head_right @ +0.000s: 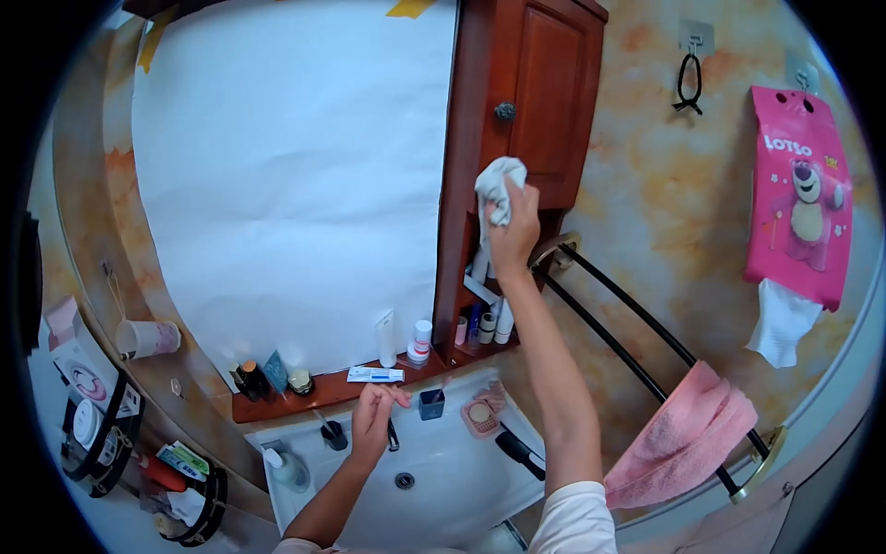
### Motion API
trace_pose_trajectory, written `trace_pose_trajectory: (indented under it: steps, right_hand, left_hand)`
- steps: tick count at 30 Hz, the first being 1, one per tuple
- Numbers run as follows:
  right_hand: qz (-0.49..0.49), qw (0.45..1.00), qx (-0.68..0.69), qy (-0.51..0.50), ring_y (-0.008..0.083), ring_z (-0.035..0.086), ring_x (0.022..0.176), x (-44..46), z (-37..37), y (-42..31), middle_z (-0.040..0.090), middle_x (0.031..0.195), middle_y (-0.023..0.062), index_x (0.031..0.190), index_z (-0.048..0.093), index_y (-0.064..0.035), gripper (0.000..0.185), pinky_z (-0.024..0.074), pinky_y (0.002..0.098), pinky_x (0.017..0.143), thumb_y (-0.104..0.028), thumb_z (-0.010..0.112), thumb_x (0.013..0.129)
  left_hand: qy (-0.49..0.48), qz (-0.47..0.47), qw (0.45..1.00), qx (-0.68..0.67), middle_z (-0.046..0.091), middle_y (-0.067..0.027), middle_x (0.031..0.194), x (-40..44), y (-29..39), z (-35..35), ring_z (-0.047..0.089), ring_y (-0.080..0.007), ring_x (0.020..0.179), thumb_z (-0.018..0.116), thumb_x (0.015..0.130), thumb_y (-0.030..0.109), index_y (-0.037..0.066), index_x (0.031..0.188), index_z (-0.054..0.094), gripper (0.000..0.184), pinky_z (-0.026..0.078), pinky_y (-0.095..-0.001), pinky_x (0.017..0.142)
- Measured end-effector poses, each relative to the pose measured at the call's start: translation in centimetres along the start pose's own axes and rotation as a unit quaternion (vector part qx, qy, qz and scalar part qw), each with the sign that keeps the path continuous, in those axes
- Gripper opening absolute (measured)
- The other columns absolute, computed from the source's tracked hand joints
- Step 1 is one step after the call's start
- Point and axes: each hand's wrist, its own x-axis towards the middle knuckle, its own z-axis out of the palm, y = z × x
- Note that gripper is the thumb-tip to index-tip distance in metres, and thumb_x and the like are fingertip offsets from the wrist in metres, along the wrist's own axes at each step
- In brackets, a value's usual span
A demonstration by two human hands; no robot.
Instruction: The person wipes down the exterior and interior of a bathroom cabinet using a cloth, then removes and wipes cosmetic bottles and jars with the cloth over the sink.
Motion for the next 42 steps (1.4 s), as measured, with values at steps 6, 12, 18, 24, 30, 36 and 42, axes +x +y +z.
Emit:
trace_pose_trajectory:
  steps: [6,12,18,24,30,36,42]
  right_hand:
    - [-0.09,0.99,-0.056,-0.091,0.0371,0.06,0.094,0.6,-1.5,-1.3,0.055,0.104,0.0154,0.12,0.06,-0.01,0.045,0.0498,0.0416,0.075,-0.006,0.069,0.076]
    - [-0.131,0.976,-0.133,-0.112,0.0359,0.063,0.089,6.6,-0.4,-3.5,0.057,0.108,0.0121,0.119,0.062,-0.0183,0.038,0.0511,0.0416,0.072,-0.015,0.068,0.082]
    - [-0.096,0.973,-0.154,-0.141,0.0367,0.062,0.095,4.2,-0.2,-4.3,0.057,0.114,0.0123,0.123,0.059,-0.0204,0.044,0.0509,0.0412,0.076,-0.013,0.068,0.081]
    - [-0.109,0.962,-0.147,-0.201,0.0353,0.063,0.096,0.6,-1.8,-4.0,0.058,0.115,0.0122,0.121,0.061,-0.0191,0.046,0.0519,0.0412,0.075,-0.015,0.072,0.077]
    - [-0.123,0.957,-0.22,-0.142,0.0344,0.064,0.088,7.2,-0.7,-5.7,0.059,0.106,0.0111,0.114,0.063,-0.0184,0.039,0.0523,0.0428,0.07,-0.02,0.073,0.077]
    - [-0.13,0.95,-0.224,-0.176,0.0359,0.063,0.088,4.9,-0.8,-6.0,0.057,0.11,0.0144,0.113,0.062,-0.0158,0.046,0.0528,0.042,0.068,-0.009,0.075,0.07]
    - [-0.188,0.931,-0.197,-0.244,0.0334,0.064,0.088,4.6,-2.4,-5.4,0.058,0.107,0.0134,0.112,0.062,-0.0168,0.047,0.0529,0.0408,0.068,-0.01,0.076,0.068]
  left_hand:
    - [0.079,-0.153,0.962,-0.21,0.064,-0.0117,0.105,0.5,4.4,-1.4,0.06,-0.0185,0.103,0.052,0.097,0.005,0.001,0.101,0.056,0.007,0.044,-0.0342,0.098]
    - [0.046,-0.111,0.962,-0.244,0.064,-0.0144,0.109,0.3,6.8,-2.7,0.06,-0.0236,0.108,0.057,0.091,-0.001,0.001,0.102,0.058,0.011,0.042,-0.0396,0.104]
    - [0.058,-0.1,0.957,-0.267,0.064,-0.0149,0.109,-0.4,7.5,-4.0,0.061,-0.0243,0.107,0.058,0.089,-0.003,0.002,0.098,0.062,0.011,0.044,-0.0388,0.101]
    - [0.071,-0.081,0.963,-0.246,0.064,-0.0141,0.106,-1.4,7.6,-6.0,0.061,-0.0247,0.104,0.06,0.087,-0.002,0.003,0.095,0.062,0.01,0.044,-0.0389,0.098]
    - [0.066,-0.069,0.968,-0.231,0.062,-0.0152,0.104,-2.6,5.7,-5.8,0.06,-0.0262,0.103,0.058,0.086,-0.003,0.002,0.09,0.059,0.007,0.043,-0.0404,0.098]
    - [0.099,-0.095,0.963,-0.232,0.063,-0.0143,0.1,-3.3,4.6,-6.4,0.061,-0.0248,0.1,0.058,0.085,-0.007,0.003,0.091,0.057,0.012,0.044,-0.0391,0.097]
    - [0.1,-0.079,0.976,-0.177,0.064,-0.0136,0.097,-1.2,4.7,-7.5,0.061,-0.0225,0.097,0.06,0.081,-0.01,0.004,0.087,0.056,0.016,0.045,-0.0374,0.095]
